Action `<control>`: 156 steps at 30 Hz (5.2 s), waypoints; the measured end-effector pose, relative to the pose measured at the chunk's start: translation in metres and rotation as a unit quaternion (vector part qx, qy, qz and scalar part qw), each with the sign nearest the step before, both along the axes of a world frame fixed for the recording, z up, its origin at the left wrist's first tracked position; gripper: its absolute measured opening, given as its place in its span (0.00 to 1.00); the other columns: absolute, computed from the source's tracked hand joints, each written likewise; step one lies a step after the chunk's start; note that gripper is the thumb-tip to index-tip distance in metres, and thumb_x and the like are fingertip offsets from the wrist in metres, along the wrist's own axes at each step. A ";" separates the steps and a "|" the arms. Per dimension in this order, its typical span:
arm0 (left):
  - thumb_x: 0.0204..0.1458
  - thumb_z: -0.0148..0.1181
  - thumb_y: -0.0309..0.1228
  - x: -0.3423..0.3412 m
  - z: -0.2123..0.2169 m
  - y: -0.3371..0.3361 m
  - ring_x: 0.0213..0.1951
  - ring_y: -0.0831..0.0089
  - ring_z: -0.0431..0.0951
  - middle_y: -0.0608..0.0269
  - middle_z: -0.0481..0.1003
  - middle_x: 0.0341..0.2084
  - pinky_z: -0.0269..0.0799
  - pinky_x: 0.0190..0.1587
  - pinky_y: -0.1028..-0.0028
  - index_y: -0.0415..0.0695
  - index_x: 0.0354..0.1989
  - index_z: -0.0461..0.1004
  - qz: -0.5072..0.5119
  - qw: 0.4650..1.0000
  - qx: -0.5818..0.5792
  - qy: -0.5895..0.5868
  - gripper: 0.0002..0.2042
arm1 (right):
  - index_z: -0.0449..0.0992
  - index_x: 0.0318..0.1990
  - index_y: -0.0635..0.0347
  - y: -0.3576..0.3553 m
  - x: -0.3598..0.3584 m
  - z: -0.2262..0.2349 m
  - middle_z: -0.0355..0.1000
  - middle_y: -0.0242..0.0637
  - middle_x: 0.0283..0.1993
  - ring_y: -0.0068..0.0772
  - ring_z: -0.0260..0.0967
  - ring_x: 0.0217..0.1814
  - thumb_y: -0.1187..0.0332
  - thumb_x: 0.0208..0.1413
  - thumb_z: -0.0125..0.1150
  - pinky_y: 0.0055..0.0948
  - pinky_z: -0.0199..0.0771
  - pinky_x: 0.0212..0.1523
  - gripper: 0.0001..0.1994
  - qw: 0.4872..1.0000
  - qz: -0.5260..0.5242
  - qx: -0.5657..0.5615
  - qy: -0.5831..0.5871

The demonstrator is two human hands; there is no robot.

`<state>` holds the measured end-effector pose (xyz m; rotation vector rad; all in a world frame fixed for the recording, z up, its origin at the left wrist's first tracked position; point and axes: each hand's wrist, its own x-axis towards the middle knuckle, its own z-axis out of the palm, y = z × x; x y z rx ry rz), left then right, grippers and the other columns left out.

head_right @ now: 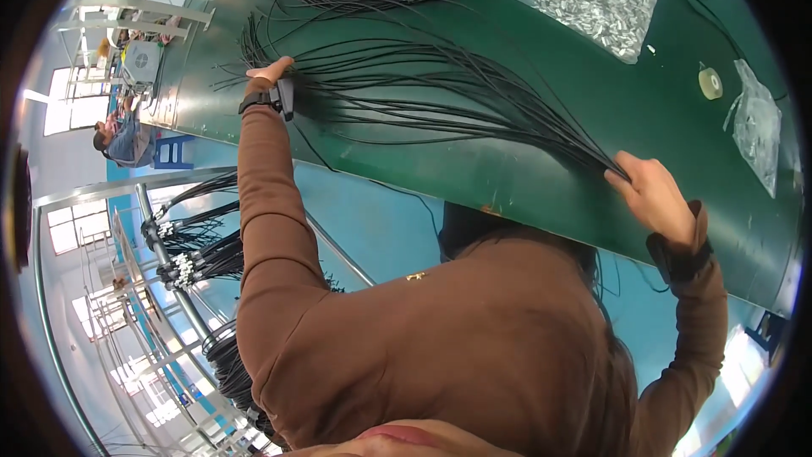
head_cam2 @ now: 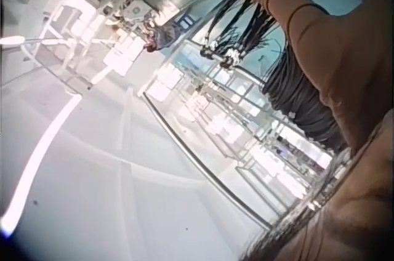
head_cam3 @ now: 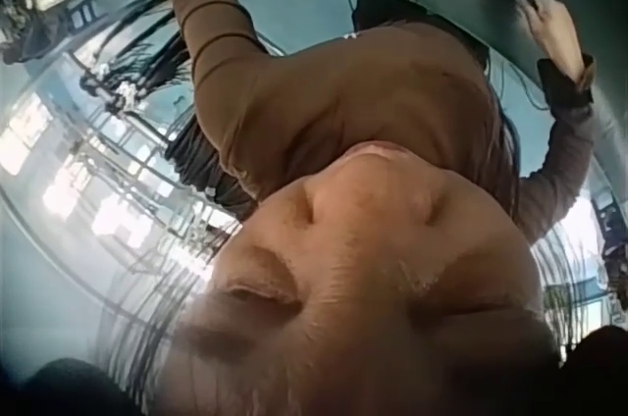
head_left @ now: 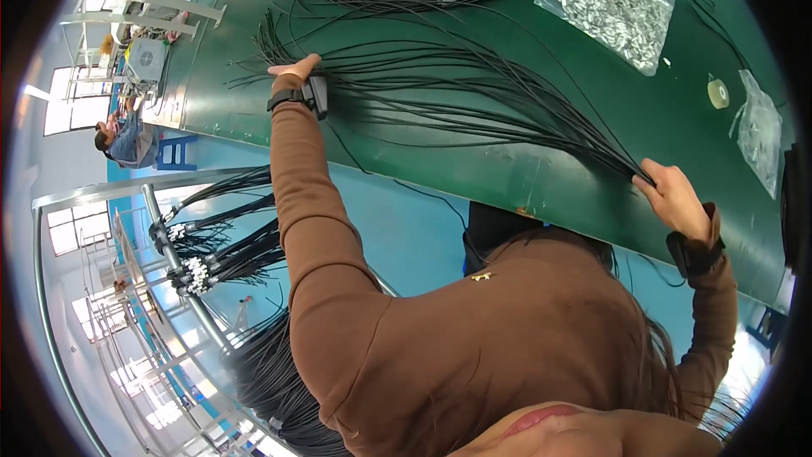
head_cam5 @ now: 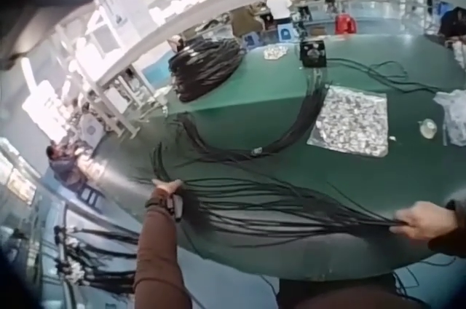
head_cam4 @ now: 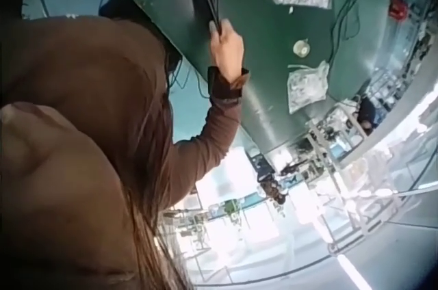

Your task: Manually attaching small metal connectors to black wires at an electronics manufacturing workstation.

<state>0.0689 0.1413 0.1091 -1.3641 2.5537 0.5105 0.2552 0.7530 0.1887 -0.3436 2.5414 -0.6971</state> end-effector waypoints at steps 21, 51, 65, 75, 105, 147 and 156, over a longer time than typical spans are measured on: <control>0.42 0.63 0.38 -0.041 -0.027 -0.108 0.47 0.58 0.76 0.47 0.74 0.43 0.74 0.46 0.67 0.25 0.55 0.54 -0.016 0.990 -0.137 0.011 0.37 | 0.62 0.27 0.66 0.019 0.020 -0.017 0.58 0.56 0.21 0.62 0.56 0.26 0.71 0.50 0.58 0.41 0.57 0.23 0.11 0.999 -0.027 -0.030 -0.008; 0.49 0.46 0.61 -0.051 -0.085 -0.339 0.48 0.55 0.74 0.47 0.74 0.45 0.67 0.51 0.62 0.35 0.48 0.72 0.020 0.984 -0.169 0.060 0.36 | 0.65 0.23 0.62 0.006 -0.007 0.010 0.57 0.26 0.16 0.17 0.52 0.20 0.66 0.54 0.49 0.22 0.52 0.21 0.11 0.947 -0.145 -0.230 -0.170; 0.48 0.60 0.42 0.016 0.017 0.082 0.45 0.51 0.70 0.48 0.73 0.41 0.64 0.50 0.58 0.37 0.47 0.72 -0.423 0.785 -0.270 0.363 0.22 | 0.76 0.34 0.62 0.047 -0.038 -0.028 0.64 0.25 0.15 0.16 0.57 0.15 0.61 0.52 0.59 0.18 0.56 0.17 0.12 0.948 -0.148 -0.096 -0.263; 0.46 0.63 0.33 0.041 0.005 0.327 0.46 0.55 0.70 0.56 0.70 0.44 0.68 0.47 0.60 0.51 0.50 0.70 -0.741 0.585 -0.113 0.309 0.20 | 0.74 0.35 0.63 0.064 -0.054 -0.038 0.67 0.29 0.19 0.17 0.60 0.17 0.59 0.53 0.59 0.18 0.58 0.18 0.14 0.961 -0.067 -0.128 -0.237; 0.44 0.64 0.42 0.112 -0.017 0.296 0.40 0.58 0.70 0.59 0.71 0.36 0.66 0.41 0.61 0.48 0.43 0.74 -0.545 0.775 -0.142 0.287 0.18 | 0.67 0.25 0.60 0.073 -0.050 -0.027 0.63 0.26 0.19 0.16 0.60 0.19 0.60 0.57 0.56 0.20 0.61 0.20 0.15 0.944 -0.006 -0.137 -0.299; 0.42 0.62 0.22 0.124 -0.034 0.347 0.33 0.63 0.71 0.61 0.69 0.27 0.68 0.37 0.67 0.46 0.33 0.78 -0.589 0.634 -0.014 0.500 0.09 | 0.70 0.40 0.63 0.001 -0.148 -0.034 0.73 0.48 0.36 0.51 0.71 0.41 0.55 0.47 0.62 0.42 0.71 0.41 0.20 0.943 0.287 0.167 0.028; 0.38 0.58 0.22 0.147 -0.037 0.340 0.39 0.63 0.72 0.64 0.71 0.31 0.66 0.44 0.65 0.46 0.32 0.76 -0.642 0.632 0.022 0.433 0.10 | 0.72 0.42 0.64 -0.093 -0.107 -0.067 0.74 0.50 0.41 0.49 0.72 0.44 0.55 0.46 0.62 0.41 0.72 0.42 0.22 0.986 0.070 0.111 0.104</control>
